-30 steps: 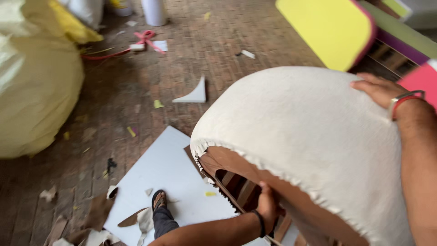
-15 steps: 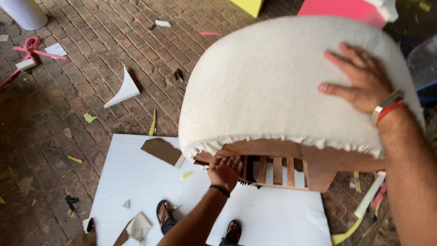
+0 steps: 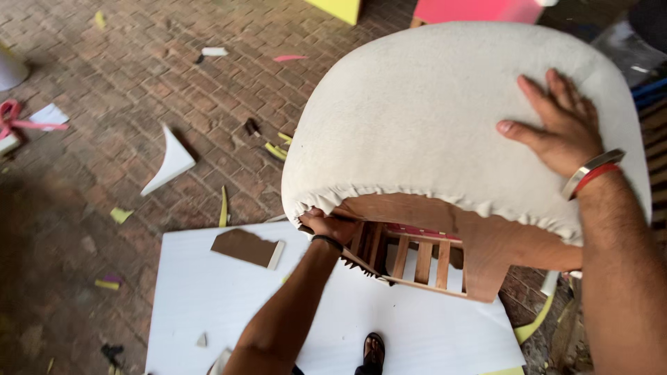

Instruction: The person removes old fabric from a chair frame using shears, then staples and smooths a new fabric cover over the foam cushion. The person uses a pneumatic staple gun to secure the fabric to the wooden frame.

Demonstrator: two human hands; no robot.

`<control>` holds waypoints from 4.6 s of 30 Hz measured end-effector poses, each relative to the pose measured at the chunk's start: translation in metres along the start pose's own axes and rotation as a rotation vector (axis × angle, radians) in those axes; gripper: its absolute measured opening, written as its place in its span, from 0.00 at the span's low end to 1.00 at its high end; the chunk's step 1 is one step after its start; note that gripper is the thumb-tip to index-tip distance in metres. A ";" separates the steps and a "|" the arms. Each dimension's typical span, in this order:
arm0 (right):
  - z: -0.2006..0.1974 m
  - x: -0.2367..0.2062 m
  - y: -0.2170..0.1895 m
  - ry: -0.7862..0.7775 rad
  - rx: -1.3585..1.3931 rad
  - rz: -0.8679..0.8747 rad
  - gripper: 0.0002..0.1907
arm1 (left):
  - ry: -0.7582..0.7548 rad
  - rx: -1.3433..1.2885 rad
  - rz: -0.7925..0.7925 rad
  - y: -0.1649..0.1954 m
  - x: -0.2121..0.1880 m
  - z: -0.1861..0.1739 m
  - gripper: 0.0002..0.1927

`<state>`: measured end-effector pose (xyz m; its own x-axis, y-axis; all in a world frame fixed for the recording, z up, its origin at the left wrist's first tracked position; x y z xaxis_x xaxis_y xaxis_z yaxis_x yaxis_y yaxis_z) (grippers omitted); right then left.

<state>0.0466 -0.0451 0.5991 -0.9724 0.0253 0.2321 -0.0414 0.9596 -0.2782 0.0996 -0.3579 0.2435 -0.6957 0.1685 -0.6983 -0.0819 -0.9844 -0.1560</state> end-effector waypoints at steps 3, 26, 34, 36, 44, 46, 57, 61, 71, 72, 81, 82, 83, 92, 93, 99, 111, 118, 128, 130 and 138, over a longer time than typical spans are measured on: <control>-0.014 -0.041 -0.011 0.068 -0.052 0.069 0.49 | 0.000 0.101 -0.138 -0.001 0.003 0.018 0.43; -0.111 -0.512 0.161 0.461 -0.292 0.686 0.50 | -0.474 0.542 -0.792 -0.319 -0.067 -0.171 0.19; -0.131 -0.567 0.152 0.333 -0.374 0.746 0.50 | -0.068 0.989 -0.715 -0.374 -0.132 -0.291 0.24; -0.127 -0.559 0.148 0.323 -0.392 0.686 0.48 | 0.011 1.153 -0.658 -0.353 -0.133 -0.282 0.26; -0.074 -0.499 0.104 0.372 -0.460 0.457 0.42 | -0.757 1.943 0.474 -0.231 -0.147 -0.104 0.13; -0.081 -0.504 0.100 0.436 -0.436 0.456 0.40 | -1.113 1.934 0.742 -0.229 -0.178 -0.053 0.07; -0.007 -0.647 0.039 0.917 -0.504 1.157 0.32 | -2.737 2.048 0.791 -0.458 -0.326 -0.078 0.41; 0.018 -0.672 0.023 0.800 -0.464 1.199 0.53 | -3.051 1.901 0.794 -0.453 -0.377 -0.133 0.38; 0.016 -0.666 0.024 0.811 -0.428 1.110 0.65 | -3.709 1.204 1.054 -0.341 -0.375 -0.189 0.38; 0.011 -0.665 0.019 0.829 -0.449 1.059 0.66 | -3.898 1.423 0.754 -0.326 -0.358 -0.204 0.39; 0.038 -0.721 -0.014 1.101 0.006 1.284 0.40 | -3.260 1.377 -0.106 -0.303 -0.414 -0.188 0.22; 0.032 -0.720 -0.019 1.138 -0.035 1.247 0.39 | -3.190 1.285 0.015 -0.325 -0.432 -0.176 0.23; 0.026 -0.717 -0.024 1.175 -0.072 1.213 0.38 | -3.122 1.434 0.231 -0.351 -0.436 -0.165 0.24; -0.037 -0.675 0.026 1.035 -0.195 1.088 0.34 | -3.468 1.406 0.948 -0.460 -0.476 -0.202 0.40; -0.038 -0.684 0.037 1.022 -0.231 1.132 0.35 | -3.535 1.316 0.941 -0.465 -0.478 -0.217 0.39; -0.021 -0.740 0.076 1.195 -0.284 1.350 0.34 | -3.883 0.962 0.702 -0.493 -0.491 -0.283 0.38; 0.029 -0.850 0.101 1.684 -0.018 1.391 0.26 | -4.142 0.802 0.312 -0.508 -0.531 -0.402 0.39; 0.094 -0.933 0.176 1.766 0.628 1.578 0.26 | -4.311 0.836 0.351 -0.506 -0.545 -0.442 0.48; 0.083 -0.958 0.248 1.163 0.680 1.706 0.31 | -3.130 2.224 0.228 -0.691 -0.473 -0.250 0.39; 0.046 -0.933 0.252 1.096 0.598 1.550 0.32 | -2.933 2.397 0.513 -0.702 -0.423 -0.184 0.41; -0.054 -0.732 0.149 0.668 -0.116 0.976 0.27 | -2.900 2.299 0.752 -0.692 -0.375 -0.166 0.38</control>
<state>0.7645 0.0942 0.4383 -0.2673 0.8678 0.4190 0.7050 0.4725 -0.5288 0.5355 0.2684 0.4967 0.3426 0.9361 0.0800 0.9383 -0.3452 0.0211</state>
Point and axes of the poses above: each hand's wrist, its own x-axis towards the middle knuckle, its own z-axis out of the palm, y = z × x, the point moved 9 cm from there along x, towards the middle knuckle, and after that the axes turned 6 degrees about y, right-handed, at the moved point
